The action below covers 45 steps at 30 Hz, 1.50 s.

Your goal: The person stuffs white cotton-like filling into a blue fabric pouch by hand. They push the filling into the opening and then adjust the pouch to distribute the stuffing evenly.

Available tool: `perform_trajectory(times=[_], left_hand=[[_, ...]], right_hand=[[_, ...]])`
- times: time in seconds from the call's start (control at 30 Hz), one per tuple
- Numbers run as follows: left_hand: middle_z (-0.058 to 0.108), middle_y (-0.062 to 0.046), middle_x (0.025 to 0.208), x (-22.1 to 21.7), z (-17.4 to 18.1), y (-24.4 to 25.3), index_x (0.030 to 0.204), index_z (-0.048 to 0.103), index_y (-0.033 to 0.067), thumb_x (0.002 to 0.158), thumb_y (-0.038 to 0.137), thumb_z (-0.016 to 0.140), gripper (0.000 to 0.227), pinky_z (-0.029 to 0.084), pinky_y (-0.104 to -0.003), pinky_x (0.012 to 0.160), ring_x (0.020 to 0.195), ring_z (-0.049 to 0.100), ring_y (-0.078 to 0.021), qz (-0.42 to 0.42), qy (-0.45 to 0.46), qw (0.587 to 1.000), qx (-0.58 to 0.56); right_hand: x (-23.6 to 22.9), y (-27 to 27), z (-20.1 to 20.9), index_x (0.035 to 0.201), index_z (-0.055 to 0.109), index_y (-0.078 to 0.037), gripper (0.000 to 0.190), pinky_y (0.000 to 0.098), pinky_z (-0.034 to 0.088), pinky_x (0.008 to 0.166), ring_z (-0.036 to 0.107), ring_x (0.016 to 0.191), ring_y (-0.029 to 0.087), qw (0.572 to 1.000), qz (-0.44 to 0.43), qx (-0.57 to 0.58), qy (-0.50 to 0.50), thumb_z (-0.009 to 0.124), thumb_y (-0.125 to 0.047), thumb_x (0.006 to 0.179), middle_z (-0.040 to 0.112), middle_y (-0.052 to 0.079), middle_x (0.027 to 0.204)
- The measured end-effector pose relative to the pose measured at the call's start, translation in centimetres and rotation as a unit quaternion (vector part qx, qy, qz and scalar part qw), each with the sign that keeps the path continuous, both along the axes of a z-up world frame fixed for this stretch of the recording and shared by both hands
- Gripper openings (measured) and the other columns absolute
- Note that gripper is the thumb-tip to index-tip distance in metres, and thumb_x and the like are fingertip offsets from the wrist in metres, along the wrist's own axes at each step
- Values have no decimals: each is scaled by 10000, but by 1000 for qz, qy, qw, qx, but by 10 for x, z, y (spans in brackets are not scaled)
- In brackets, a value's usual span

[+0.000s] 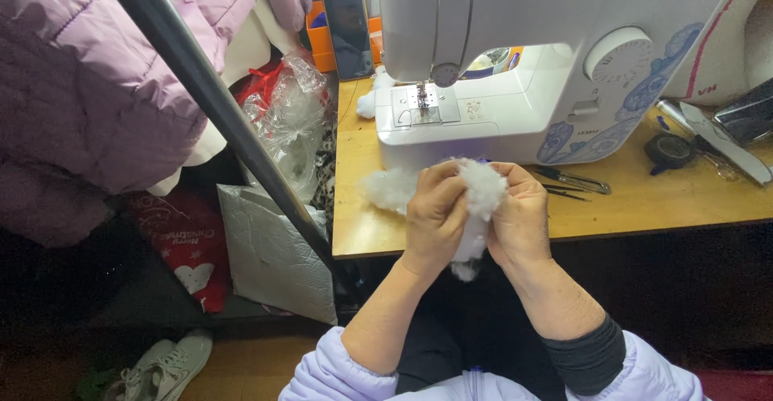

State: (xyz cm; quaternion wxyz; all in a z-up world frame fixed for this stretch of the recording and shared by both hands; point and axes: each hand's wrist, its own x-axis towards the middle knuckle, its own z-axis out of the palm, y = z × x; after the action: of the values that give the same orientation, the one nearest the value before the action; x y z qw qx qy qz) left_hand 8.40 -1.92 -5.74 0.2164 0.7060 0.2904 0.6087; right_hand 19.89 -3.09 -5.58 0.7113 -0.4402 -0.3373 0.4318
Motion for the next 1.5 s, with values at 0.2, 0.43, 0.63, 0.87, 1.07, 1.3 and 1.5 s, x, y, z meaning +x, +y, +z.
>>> perform_trajectory(times=[0.2,0.43,0.63,0.87,1.07,1.3,1.5], left_hand=[[741,-65,1219,-6,4,23,997,706,118,827,-13,772,224,518,-359,1008,1139,648,-129,-167,-214,929,-252],[761,-69,1042,-13,10,41,945,706,98,804,17,813,194,578,-350,892,977,722,-168,-147,-125,957,-217],[641,-15,832,-5,16,50,771,587,97,761,-34,830,276,591,-295,728,750,678,-205,28,21,999,21],[496,-41,739,-4,-3,59,729,538,110,858,77,539,134,551,-280,632,679,570,-224,-19,100,993,57],[658,-41,776,1,26,50,783,638,119,929,321,730,265,559,-312,673,754,686,-212,-33,50,988,-140],[674,22,797,1,-2,67,765,638,113,814,66,845,218,553,-272,873,845,617,-63,-124,-115,950,-261],[643,-67,773,-3,7,64,758,582,72,764,-106,724,228,570,-331,705,731,675,-220,-27,-4,998,-58]], right_hand=[[-3,0,5,967,705,-20,144,208,544,579,674,614,125,999,-19,-27,-29,649,56,860,716,93,732],[9,9,-7,950,722,10,129,242,555,609,635,663,109,996,5,-8,-92,667,87,863,679,97,737],[8,21,-13,929,730,-5,35,277,553,665,598,740,112,993,29,-5,-113,703,-26,931,669,107,741],[25,40,-20,929,697,-34,56,220,503,638,590,684,87,998,26,-30,-39,719,-83,943,677,57,753],[21,40,0,900,728,18,31,241,530,646,566,684,82,997,23,-22,-74,756,6,896,666,80,711],[26,36,-4,896,732,16,53,226,535,677,584,688,82,995,35,-16,-93,773,13,863,652,73,716],[23,31,-1,903,748,19,31,246,526,681,582,730,95,987,48,-2,-156,750,11,873,638,83,713]])
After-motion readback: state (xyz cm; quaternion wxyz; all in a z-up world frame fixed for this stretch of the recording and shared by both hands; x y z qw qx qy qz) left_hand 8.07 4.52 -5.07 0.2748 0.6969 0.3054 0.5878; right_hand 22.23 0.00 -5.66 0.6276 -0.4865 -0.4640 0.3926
